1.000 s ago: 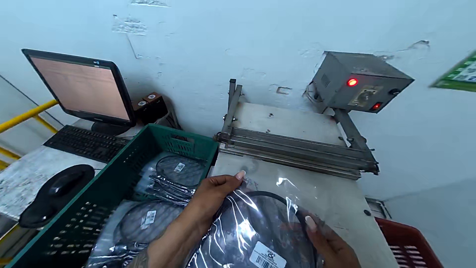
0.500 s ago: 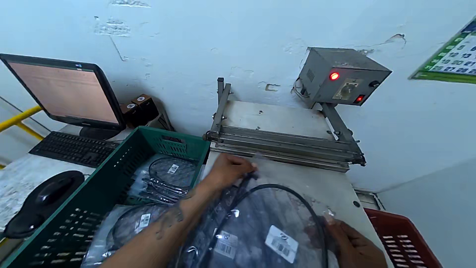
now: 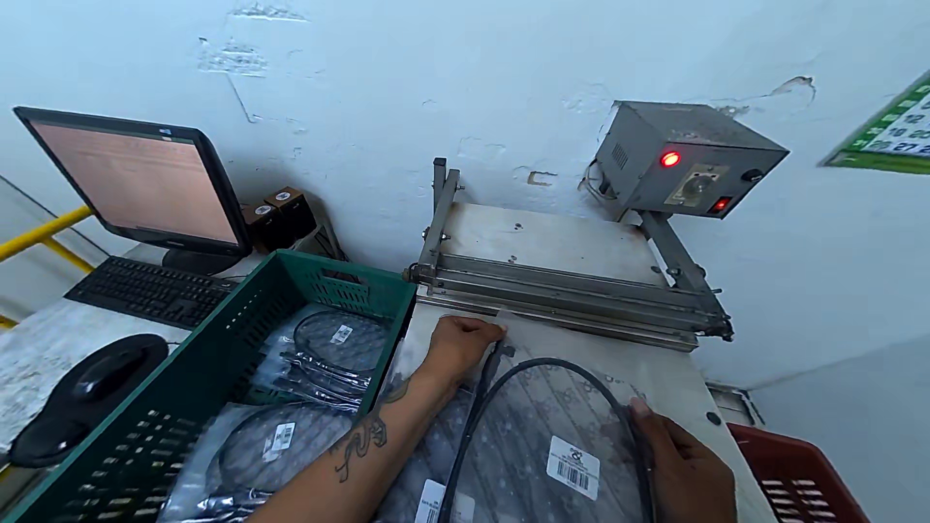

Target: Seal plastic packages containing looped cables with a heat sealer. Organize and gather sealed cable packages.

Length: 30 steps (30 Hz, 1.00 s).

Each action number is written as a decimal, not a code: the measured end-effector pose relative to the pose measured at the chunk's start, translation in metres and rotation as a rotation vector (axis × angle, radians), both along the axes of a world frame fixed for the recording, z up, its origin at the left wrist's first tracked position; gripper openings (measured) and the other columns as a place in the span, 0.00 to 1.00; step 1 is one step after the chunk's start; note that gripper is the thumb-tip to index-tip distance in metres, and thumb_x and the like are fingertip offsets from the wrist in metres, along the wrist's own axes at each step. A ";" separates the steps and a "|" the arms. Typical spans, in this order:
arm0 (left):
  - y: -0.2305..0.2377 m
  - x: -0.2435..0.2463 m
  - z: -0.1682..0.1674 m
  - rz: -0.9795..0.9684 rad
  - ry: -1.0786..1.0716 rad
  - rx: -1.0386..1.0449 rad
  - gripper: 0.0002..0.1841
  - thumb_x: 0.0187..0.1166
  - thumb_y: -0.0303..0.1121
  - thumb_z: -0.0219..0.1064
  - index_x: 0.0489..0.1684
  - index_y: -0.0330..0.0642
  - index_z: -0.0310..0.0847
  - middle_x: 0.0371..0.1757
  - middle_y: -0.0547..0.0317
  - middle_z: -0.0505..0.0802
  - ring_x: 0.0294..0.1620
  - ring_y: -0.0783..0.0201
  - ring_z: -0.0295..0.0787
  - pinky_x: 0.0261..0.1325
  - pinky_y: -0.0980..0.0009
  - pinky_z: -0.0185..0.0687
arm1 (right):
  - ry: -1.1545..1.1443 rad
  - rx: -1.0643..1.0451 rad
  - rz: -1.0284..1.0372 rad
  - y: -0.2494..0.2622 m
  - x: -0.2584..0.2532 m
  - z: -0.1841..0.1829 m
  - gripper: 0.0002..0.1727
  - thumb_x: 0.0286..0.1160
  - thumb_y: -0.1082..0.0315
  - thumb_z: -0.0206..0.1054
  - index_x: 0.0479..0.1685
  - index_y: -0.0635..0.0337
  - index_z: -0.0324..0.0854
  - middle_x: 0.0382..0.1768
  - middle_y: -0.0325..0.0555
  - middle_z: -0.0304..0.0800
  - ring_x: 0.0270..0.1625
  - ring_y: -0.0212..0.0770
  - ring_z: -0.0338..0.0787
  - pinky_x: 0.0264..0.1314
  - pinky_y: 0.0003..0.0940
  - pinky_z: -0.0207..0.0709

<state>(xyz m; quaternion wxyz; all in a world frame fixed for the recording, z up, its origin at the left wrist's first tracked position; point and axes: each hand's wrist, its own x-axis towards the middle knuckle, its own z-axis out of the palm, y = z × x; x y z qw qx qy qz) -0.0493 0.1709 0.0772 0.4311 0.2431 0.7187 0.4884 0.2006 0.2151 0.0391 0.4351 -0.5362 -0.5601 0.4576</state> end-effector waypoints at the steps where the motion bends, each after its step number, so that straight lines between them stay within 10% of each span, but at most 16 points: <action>1: -0.003 0.001 0.001 0.003 -0.009 0.016 0.10 0.80 0.40 0.74 0.36 0.42 0.93 0.30 0.60 0.89 0.29 0.71 0.79 0.36 0.72 0.75 | 0.026 0.011 -0.014 -0.003 -0.002 0.004 0.14 0.86 0.67 0.62 0.31 0.59 0.86 0.18 0.28 0.87 0.18 0.21 0.85 0.23 0.19 0.82; 30: 0.003 0.012 0.004 0.077 -0.146 0.027 0.11 0.81 0.37 0.71 0.37 0.37 0.91 0.27 0.60 0.88 0.25 0.72 0.81 0.32 0.75 0.79 | -0.058 0.187 0.001 0.030 0.005 -0.008 0.08 0.81 0.70 0.66 0.46 0.64 0.88 0.22 0.28 0.88 0.20 0.15 0.83 0.25 0.13 0.79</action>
